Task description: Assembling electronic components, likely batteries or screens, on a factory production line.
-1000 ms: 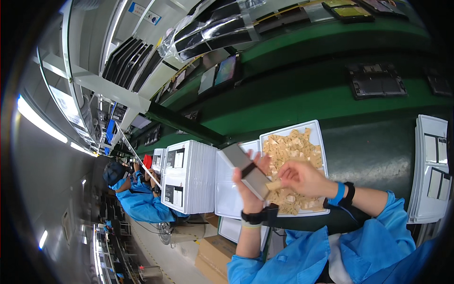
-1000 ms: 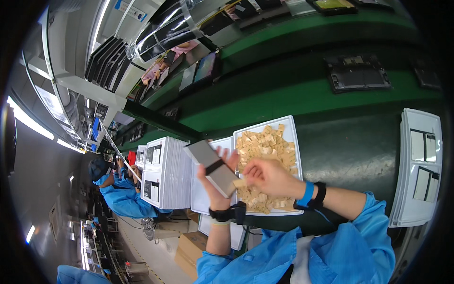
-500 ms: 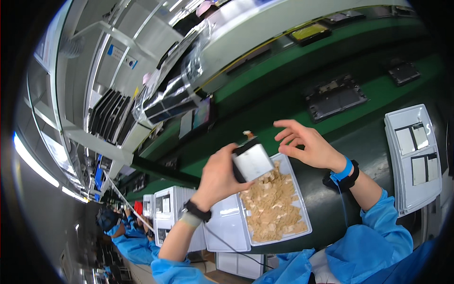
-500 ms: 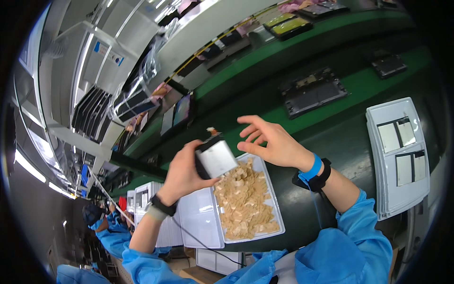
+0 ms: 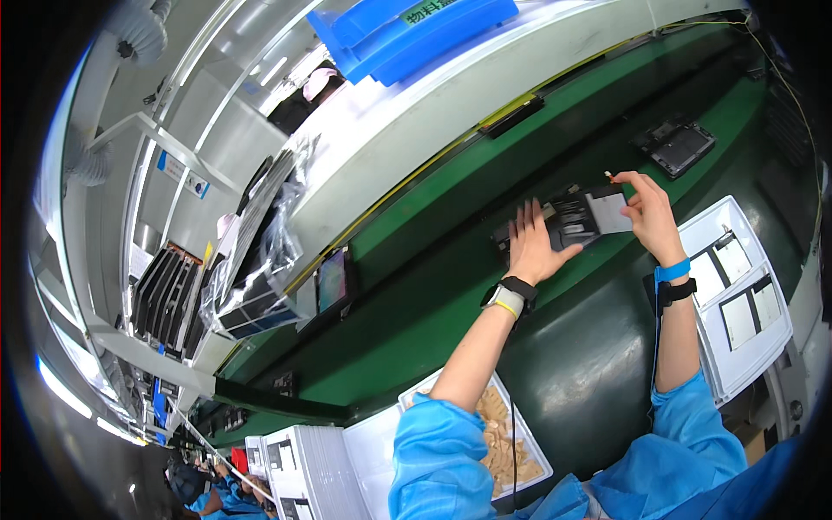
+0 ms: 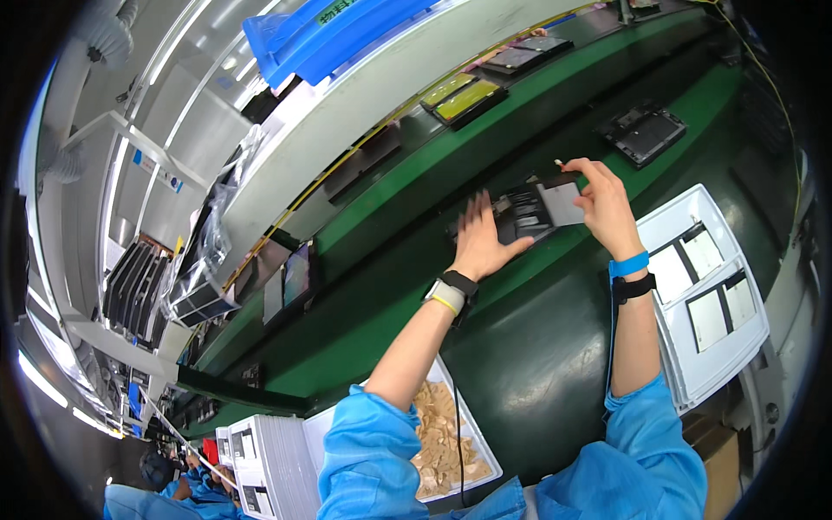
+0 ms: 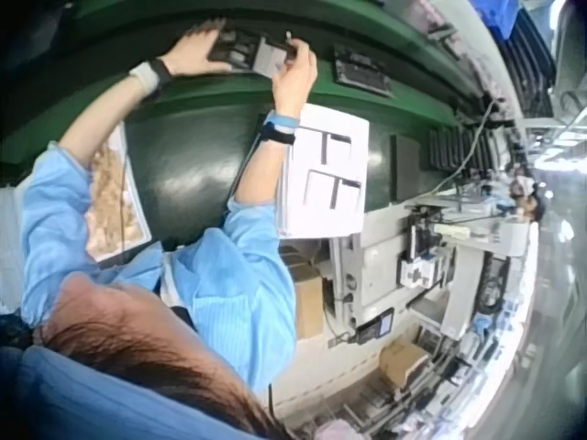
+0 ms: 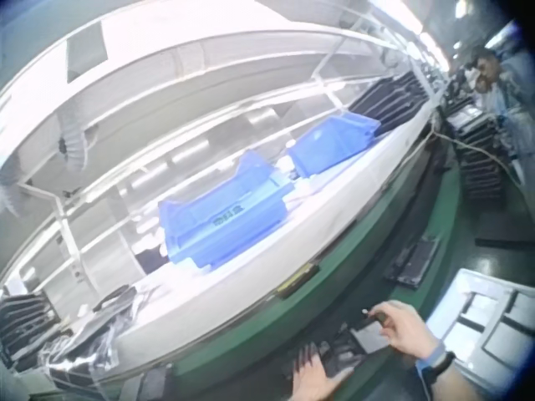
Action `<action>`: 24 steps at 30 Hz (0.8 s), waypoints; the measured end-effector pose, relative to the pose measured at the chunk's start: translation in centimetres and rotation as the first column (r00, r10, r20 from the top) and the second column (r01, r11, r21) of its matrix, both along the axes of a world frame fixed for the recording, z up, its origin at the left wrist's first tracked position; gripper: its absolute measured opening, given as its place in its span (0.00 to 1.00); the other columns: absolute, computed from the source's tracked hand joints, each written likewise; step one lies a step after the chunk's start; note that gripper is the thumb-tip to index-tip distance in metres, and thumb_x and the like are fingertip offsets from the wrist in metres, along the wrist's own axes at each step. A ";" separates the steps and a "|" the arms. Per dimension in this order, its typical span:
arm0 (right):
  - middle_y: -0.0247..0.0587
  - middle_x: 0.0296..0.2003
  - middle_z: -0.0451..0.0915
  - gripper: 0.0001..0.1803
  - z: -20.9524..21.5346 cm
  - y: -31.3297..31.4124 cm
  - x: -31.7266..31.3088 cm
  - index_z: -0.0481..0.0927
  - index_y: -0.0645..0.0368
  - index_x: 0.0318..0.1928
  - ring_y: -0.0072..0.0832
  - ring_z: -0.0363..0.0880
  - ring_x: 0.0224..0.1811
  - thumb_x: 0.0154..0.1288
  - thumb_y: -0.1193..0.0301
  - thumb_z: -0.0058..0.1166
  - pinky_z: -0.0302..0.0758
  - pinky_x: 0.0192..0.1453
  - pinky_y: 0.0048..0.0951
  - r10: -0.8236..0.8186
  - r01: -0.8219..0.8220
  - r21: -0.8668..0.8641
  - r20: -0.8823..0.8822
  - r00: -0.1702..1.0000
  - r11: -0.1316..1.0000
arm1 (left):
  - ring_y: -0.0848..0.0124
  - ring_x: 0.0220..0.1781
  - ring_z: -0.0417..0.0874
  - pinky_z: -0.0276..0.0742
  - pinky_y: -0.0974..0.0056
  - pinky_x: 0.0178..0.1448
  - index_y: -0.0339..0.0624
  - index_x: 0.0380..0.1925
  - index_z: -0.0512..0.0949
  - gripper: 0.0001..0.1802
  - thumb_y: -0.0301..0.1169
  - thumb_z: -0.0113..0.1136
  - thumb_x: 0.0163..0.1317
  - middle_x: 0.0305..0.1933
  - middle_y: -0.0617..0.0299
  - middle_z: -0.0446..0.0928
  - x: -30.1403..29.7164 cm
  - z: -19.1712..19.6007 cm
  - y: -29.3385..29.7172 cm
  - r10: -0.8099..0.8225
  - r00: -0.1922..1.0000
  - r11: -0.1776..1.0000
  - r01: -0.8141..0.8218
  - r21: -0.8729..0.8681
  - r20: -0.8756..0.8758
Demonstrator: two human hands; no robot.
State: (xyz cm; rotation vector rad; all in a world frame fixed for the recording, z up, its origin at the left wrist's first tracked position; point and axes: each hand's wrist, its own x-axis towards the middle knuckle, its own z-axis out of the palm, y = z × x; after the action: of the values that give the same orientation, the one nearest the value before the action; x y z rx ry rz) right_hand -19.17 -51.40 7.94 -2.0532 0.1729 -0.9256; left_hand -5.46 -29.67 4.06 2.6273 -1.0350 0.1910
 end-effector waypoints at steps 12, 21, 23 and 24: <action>0.43 0.39 0.78 0.33 -6.1 -4.1 6.4 0.80 0.54 0.59 0.34 0.84 0.34 0.52 0.91 0.68 0.82 0.39 0.35 -0.154 0.139 -0.093 -0.174 0.973 0.986 | 0.45 0.82 0.64 0.61 0.48 0.84 0.38 0.78 0.61 0.40 0.33 0.66 0.69 0.80 0.42 0.64 0.6 -8.4 3.4 -0.237 0.970 0.971 0.235 0.039 0.058; 0.43 0.34 0.79 0.30 -7.7 -3.8 8.8 0.80 0.59 0.58 0.35 0.84 0.33 0.52 0.88 0.68 0.82 0.39 0.37 -0.008 -0.001 -0.042 -0.217 0.976 0.999 | 0.75 0.44 0.90 0.87 0.68 0.49 0.39 0.73 0.69 0.39 0.11 0.68 0.61 0.55 0.54 0.87 0.6 -5.9 2.1 -0.155 0.882 0.770 -0.175 -0.613 -0.446; 0.43 0.34 0.79 0.29 -7.4 -2.8 9.0 0.81 0.60 0.57 0.35 0.84 0.33 0.52 0.88 0.68 0.83 0.39 0.36 0.068 -0.075 -0.027 -0.203 0.977 0.997 | 0.76 0.41 0.90 0.87 0.69 0.50 0.37 0.71 0.72 0.37 0.11 0.69 0.61 0.54 0.54 0.88 0.4 -4.3 2.6 -0.185 0.892 0.755 -0.140 -0.640 -0.413; 0.44 0.34 0.79 0.29 -7.4 -2.1 9.3 0.81 0.61 0.57 0.34 0.84 0.33 0.52 0.88 0.67 0.83 0.39 0.35 0.098 -0.110 -0.061 -0.164 0.982 0.992 | 0.76 0.43 0.91 0.87 0.70 0.50 0.36 0.73 0.71 0.37 0.12 0.68 0.62 0.55 0.52 0.88 0.5 -3.6 3.0 -0.186 0.877 0.743 -0.169 -0.647 -0.442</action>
State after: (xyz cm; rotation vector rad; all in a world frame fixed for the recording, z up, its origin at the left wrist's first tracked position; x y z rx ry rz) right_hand -9.84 -53.46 0.51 -2.1805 0.1190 -0.7116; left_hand -4.98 -26.70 0.46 1.8514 -0.6309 -0.0906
